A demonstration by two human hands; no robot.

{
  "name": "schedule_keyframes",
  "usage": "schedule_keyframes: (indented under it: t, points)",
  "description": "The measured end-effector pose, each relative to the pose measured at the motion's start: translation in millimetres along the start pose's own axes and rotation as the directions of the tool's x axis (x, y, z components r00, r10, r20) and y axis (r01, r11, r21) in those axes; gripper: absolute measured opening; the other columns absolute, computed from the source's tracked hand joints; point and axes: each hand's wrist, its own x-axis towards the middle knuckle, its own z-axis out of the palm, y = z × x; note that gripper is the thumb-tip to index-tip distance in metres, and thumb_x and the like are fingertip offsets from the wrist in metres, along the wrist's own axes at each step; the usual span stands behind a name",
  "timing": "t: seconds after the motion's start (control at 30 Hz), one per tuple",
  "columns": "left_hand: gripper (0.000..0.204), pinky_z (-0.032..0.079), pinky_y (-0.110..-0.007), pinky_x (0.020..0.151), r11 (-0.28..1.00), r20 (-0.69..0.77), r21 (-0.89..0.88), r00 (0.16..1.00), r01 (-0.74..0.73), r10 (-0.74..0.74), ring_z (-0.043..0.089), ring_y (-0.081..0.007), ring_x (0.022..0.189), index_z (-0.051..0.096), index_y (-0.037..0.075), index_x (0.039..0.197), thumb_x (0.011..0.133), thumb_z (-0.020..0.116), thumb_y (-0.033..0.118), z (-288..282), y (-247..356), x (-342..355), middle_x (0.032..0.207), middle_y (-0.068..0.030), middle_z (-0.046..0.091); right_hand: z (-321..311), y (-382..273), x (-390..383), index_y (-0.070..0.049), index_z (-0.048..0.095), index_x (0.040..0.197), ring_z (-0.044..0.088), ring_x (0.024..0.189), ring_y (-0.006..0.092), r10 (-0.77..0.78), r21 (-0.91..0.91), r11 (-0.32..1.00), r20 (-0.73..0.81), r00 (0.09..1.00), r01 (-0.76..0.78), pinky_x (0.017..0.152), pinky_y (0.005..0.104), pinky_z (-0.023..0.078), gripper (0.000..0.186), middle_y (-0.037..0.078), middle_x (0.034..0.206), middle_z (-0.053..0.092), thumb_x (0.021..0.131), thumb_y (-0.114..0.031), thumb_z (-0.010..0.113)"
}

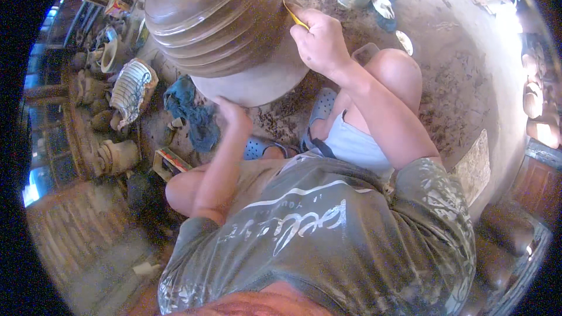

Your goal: The person shapes a large clay vessel on a manual wheel by hand and using tools to smooth the surface and create grooves.

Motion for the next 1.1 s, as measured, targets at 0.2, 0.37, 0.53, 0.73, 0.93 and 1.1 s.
schedule_keyframes:
  t: [0.2,0.37,0.53,0.73,0.93,1.1]
  points:
    - [0.073,0.042,-0.051,0.089,0.815,0.246,0.236,0.779,0.528,-0.576,0.052,-0.0316,0.115,0.036,0.018,0.154,0.102,0.041,0.069,34,-34,-115,0.134,-0.0146,0.054,2,9,2,-0.002,0.065,0.135,0.065,0.083,0.0144,-0.048,0.006,0.999,0.031,0.998,0.048,0.078,0.0294,0.053,0.048,0.015,0.097,0.071,0.087,-0.006,0.060]
    - [0.081,0.034,-0.049,0.118,0.953,0.007,-0.230,0.979,0.199,-0.203,0.041,-0.0268,0.145,0.031,0.013,0.159,0.102,0.033,0.071,29,93,-32,0.160,-0.0114,0.042,2,5,-1,-0.002,0.065,0.136,0.061,0.080,0.0117,0.021,0.060,0.998,0.050,0.999,-0.024,0.073,0.0279,0.052,0.048,0.009,0.099,0.071,0.088,-0.004,0.059]
    - [0.075,0.030,-0.053,0.121,0.992,0.072,-0.080,0.993,0.102,-0.096,0.039,-0.0328,0.146,0.021,0.013,0.163,0.107,0.032,0.062,14,19,-28,0.164,-0.0128,0.034,1,3,-1,-0.004,0.069,0.128,0.072,0.102,0.0357,-0.014,0.029,0.999,0.003,1.000,0.014,0.091,0.0382,0.054,0.043,0.026,0.108,0.071,0.087,-0.010,0.059]
    - [0.090,0.047,-0.050,0.086,0.843,0.280,0.211,0.795,0.496,-0.538,0.052,-0.0324,0.116,0.028,0.020,0.159,0.093,0.049,0.077,25,-29,-105,0.149,-0.0140,0.047,0,1,-3,-0.004,0.070,0.125,0.072,0.098,0.0375,0.091,0.032,0.995,0.011,0.996,-0.092,0.088,0.0394,0.055,0.040,0.027,0.104,0.071,0.087,-0.013,0.059]
    - [0.085,0.043,-0.050,0.111,0.993,0.019,-0.107,0.999,0.053,-0.051,0.046,-0.0318,0.141,0.025,0.006,0.161,0.103,0.030,0.069,-1,60,4,0.159,-0.0140,0.041,7,12,-6,-0.004,0.070,0.124,0.073,0.095,0.0370,-0.007,0.059,0.998,-0.051,0.999,0.010,0.086,0.0393,0.055,0.040,0.026,0.104,0.071,0.087,-0.013,0.060]
    - [0.076,0.047,-0.054,0.100,0.970,0.039,0.061,0.971,0.235,-0.237,0.051,-0.0327,0.133,0.028,0.012,0.158,0.105,0.031,0.066,40,25,-70,0.153,-0.0150,0.047,-2,13,-4,0.003,0.066,0.131,0.067,0.101,0.0126,0.041,-0.016,0.999,0.014,0.999,-0.041,0.089,0.0287,0.053,0.045,0.020,0.115,0.075,0.088,-0.006,0.058]
